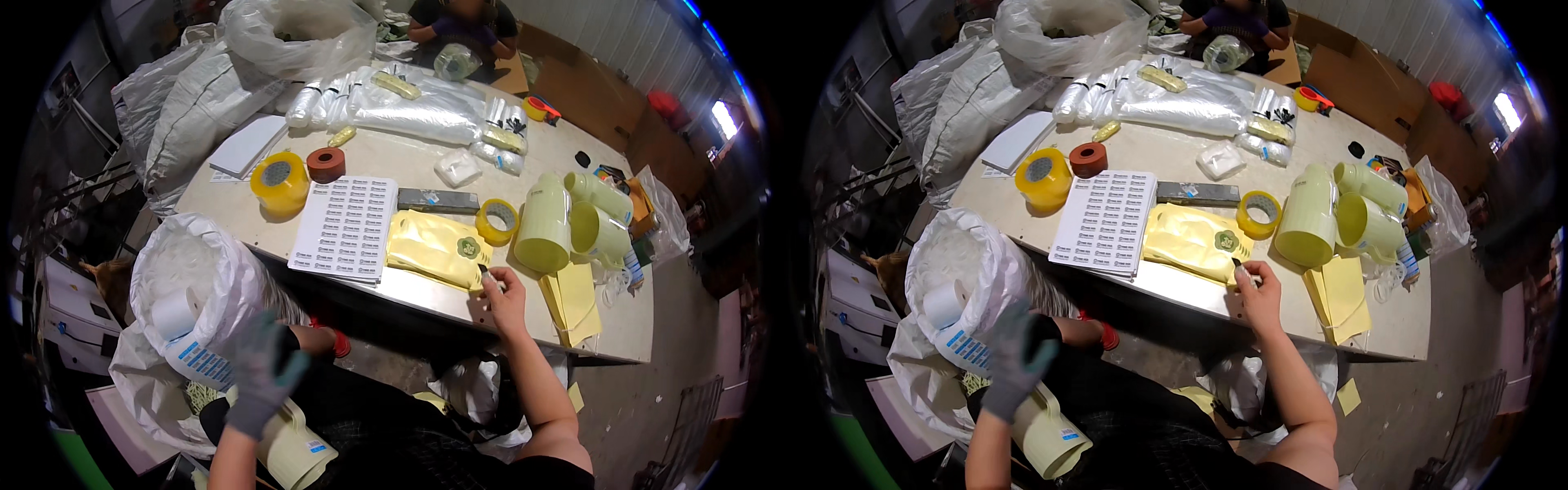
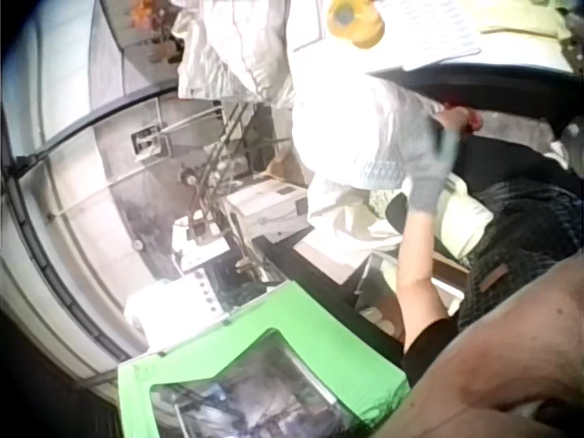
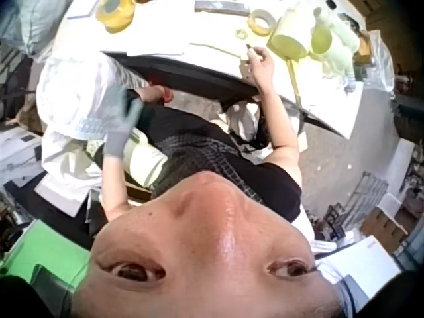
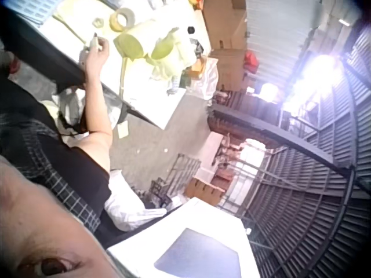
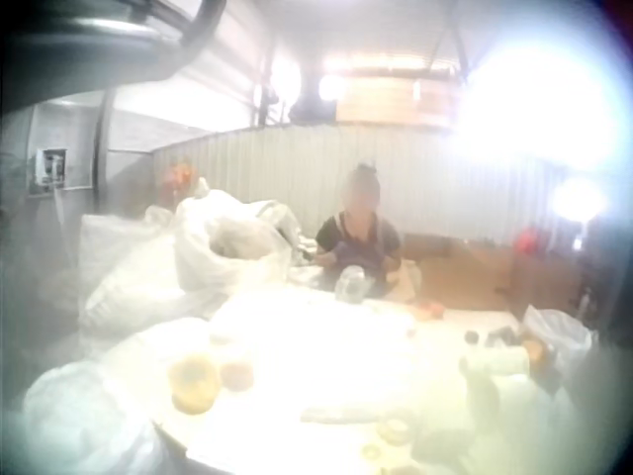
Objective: The person applies adhesive labels and decorative stickers to light-green jugs, handling them one by one and placing the labeled jugs into a box.
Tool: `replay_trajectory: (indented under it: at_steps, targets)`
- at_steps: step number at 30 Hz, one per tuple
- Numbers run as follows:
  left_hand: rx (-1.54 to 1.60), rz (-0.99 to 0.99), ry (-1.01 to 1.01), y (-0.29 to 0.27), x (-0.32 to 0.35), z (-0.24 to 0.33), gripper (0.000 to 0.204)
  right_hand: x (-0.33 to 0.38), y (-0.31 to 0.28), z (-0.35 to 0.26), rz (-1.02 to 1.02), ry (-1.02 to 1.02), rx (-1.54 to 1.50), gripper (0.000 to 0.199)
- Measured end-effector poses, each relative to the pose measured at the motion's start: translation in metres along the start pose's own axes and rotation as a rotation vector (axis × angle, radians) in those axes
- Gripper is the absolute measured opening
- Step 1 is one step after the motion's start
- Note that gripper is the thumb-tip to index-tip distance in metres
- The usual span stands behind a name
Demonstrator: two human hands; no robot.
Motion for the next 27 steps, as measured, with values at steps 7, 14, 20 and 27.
replay_trajectory:
  at_steps: [7,14,20,27]
  targets:
    - [-0.008,-0.315,0.641,0.192,-0.100,0.205,0.080,-0.008,-0.025,-0.016,0.180,-0.508,0.695,0.020]
    - [-0.186,-0.518,0.642,0.268,-0.111,0.228,0.086,-0.022,0.006,-0.020,0.093,-0.599,0.814,0.015]
    - [-0.090,-0.362,0.596,0.261,-0.122,0.210,0.089,-0.025,0.017,-0.015,0.114,-0.605,0.770,0.014]
    - [-0.144,-0.412,0.599,0.267,-0.128,0.202,0.092,-0.030,0.023,-0.004,0.024,-0.428,0.705,0.024]
Point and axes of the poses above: each hand's wrist, its own x-axis away from the middle knuckle, its own y-axis out of the palm, z = x × y, the point moved 8 cm from there along -x, towards the middle knuckle, and after that the axes turned 4 degrees about z, right-handed, at the moved point
